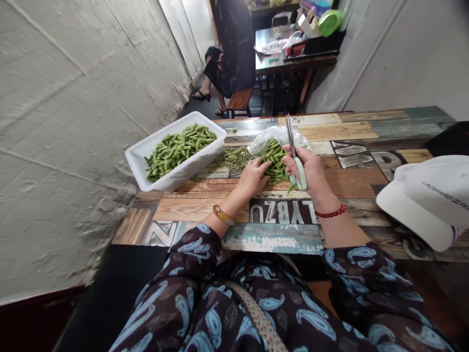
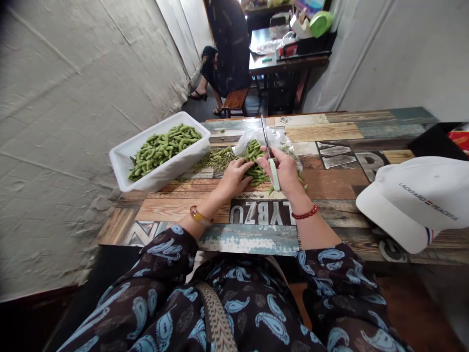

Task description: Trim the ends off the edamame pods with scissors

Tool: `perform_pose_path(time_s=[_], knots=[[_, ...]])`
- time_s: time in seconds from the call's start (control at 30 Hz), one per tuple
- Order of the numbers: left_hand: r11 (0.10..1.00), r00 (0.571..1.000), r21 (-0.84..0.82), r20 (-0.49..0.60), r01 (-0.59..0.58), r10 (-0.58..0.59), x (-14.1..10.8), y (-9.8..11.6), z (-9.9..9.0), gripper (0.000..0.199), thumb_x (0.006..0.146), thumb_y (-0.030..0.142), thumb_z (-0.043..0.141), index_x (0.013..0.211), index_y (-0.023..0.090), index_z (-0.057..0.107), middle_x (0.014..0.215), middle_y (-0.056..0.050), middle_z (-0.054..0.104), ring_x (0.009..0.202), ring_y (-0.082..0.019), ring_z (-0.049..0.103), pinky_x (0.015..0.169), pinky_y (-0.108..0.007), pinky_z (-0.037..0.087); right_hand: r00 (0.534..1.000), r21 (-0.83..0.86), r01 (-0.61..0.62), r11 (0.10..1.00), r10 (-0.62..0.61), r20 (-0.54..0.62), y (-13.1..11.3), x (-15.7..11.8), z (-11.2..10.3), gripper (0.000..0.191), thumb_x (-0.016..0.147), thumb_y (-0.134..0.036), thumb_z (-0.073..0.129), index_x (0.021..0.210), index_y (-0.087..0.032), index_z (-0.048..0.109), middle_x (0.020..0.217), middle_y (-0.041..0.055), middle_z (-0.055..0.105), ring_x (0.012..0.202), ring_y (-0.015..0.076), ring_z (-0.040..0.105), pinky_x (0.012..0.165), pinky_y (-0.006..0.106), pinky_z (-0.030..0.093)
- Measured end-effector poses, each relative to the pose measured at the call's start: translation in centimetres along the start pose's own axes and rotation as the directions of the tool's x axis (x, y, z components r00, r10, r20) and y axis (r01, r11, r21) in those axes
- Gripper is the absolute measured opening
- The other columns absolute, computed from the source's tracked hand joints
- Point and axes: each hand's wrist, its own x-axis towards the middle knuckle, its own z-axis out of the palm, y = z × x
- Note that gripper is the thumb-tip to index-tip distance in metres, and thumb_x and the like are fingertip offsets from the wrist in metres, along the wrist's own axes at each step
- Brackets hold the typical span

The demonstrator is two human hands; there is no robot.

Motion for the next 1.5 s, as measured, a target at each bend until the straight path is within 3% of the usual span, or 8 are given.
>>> perform_pose_path(time_s=[0.3, 0.5, 0.63, 0.77, 1.0, 1.2, 1.4, 1.5], knots=[[0.964, 0.978, -0.165, -0.057, -0.209, 0.202, -3.2, 0.6, -0.1, 0.026, 0.089, 0.008, 0.051, 0.099, 0.016, 0.073, 0.116, -0.013, 0.065, 0.100, -0.022, 0.060, 0.089, -0.036, 0.051, 0.996, -0.115, 0.075, 0.991, -0.070, 0.049, -0.1, -0.3, 0.2, 0.054, 0.076, -0.058, 0.075, 0.115, -0.021, 0.070, 0.082, -0.0014, 0.062, 0.054, 0.0081, 0.054, 0.052, 0.022, 0.052], [0.873, 0.997, -0.487, -0.076, -0.017, -0.024, -3.2, -0.1, -1.2, 0.014, 0.084, 0.008, 0.055, 0.079, 0.015, 0.065, 0.083, -0.004, 0.061, 0.078, -0.014, 0.056, 0.072, -0.025, 0.045, 0.998, -0.128, 0.064, 0.990, -0.061, 0.026, 0.1, -0.3, -0.1, 0.053, 0.078, -0.057, 0.074, 0.117, -0.022, 0.069, 0.083, -0.0015, 0.063, 0.054, 0.0085, 0.054, 0.051, 0.022, 0.050], [0.644, 0.966, -0.742, 0.021, 0.187, -0.256, -3.1, -0.7, -3.1, 0.005, 0.081, 0.016, 0.062, 0.076, 0.015, 0.060, 0.072, 0.000, 0.059, 0.067, -0.010, 0.052, 0.063, -0.022, 0.041, 0.999, -0.117, 0.033, 0.993, -0.031, 0.023, -0.1, -0.3, -0.2, 0.052, 0.079, -0.055, 0.073, 0.118, -0.022, 0.068, 0.084, -0.0010, 0.062, 0.056, 0.0093, 0.055, 0.051, 0.023, 0.050], [0.389, 0.916, -0.848, 0.243, 0.360, -0.319, -3.5, -1.0, -4.9, 0.022, 0.082, 0.033, 0.068, 0.078, 0.016, 0.055, 0.065, 0.002, 0.059, 0.053, -0.007, 0.049, 0.050, -0.019, 0.035, 0.999, -0.161, 0.040, 0.986, -0.034, 0.041, -0.1, -0.5, 0.0, 0.049, 0.082, -0.054, 0.071, 0.119, -0.021, 0.068, 0.084, -0.0001, 0.062, 0.057, 0.0102, 0.055, 0.052, 0.023, 0.049], [0.044, 0.883, -0.929, 0.332, 0.367, -0.332, -4.7, -1.8, -4.8, 0.043, 0.071, 0.033, 0.080, 0.106, 0.015, 0.062, 0.077, 0.000, 0.070, 0.058, -0.007, 0.056, 0.053, -0.017, 0.040, 0.979, -0.345, 0.167, 0.923, -0.114, 0.171, -0.5, -1.0, 0.6, 0.042, 0.087, -0.045, 0.067, 0.120, -0.020, 0.067, 0.088, 0.0031, 0.067, 0.069, 0.0152, 0.062, 0.065, 0.028, 0.054], [0.014, 0.861, -0.913, 0.379, 0.408, -0.339, -4.9, -2.6, -5.4, 0.027, 0.072, 0.031, 0.079, 0.088, 0.014, 0.066, 0.086, -0.005, 0.073, 0.056, -0.005, 0.055, 0.048, -0.017, 0.035, 0.932, -0.503, 0.343, 0.793, -0.221, 0.287, -0.5, -1.3, 1.0, 0.046, 0.087, -0.043, 0.069, 0.126, -0.019, 0.064, 0.098, 0.0090, 0.069, 0.087, 0.0232, 0.068, 0.086, 0.039, 0.056], [-0.051, 0.867, -0.907, 0.416, 0.418, -0.276, -5.2, -2.3, -5.9, 0.031, 0.077, 0.038, 0.073, 0.093, 0.015, 0.062, 0.084, -0.005, 0.072, 0.057, -0.008, 0.058, 0.050, -0.019, 0.041, 0.925, -0.561, 0.362, 0.745, -0.211, 0.317, 0.0, -1.7, 1.2, 0.046, 0.086, -0.043, 0.070, 0.125, -0.020, 0.063, 0.108, 0.0125, 0.069, 0.085, 0.0250, 0.069, 0.079, 0.041, 0.059], [0.044, 0.875, -0.906, 0.393, 0.421, -0.282, -5.4, -2.3, -5.7, 0.025, 0.078, 0.035, 0.073, 0.086, 0.015, 0.060, 0.076, -0.002, 0.069, 0.054, -0.007, 0.053, 0.051, -0.019, 0.040, 0.934, -0.591, 0.343, 0.730, -0.199, 0.296, 0.0, -1.6, 1.2, 0.044, 0.086, -0.043, 0.070, 0.125, -0.021, 0.064, 0.100, 0.0102, 0.069, 0.081, 0.0243, 0.069, 0.076, 0.040, 0.058]])
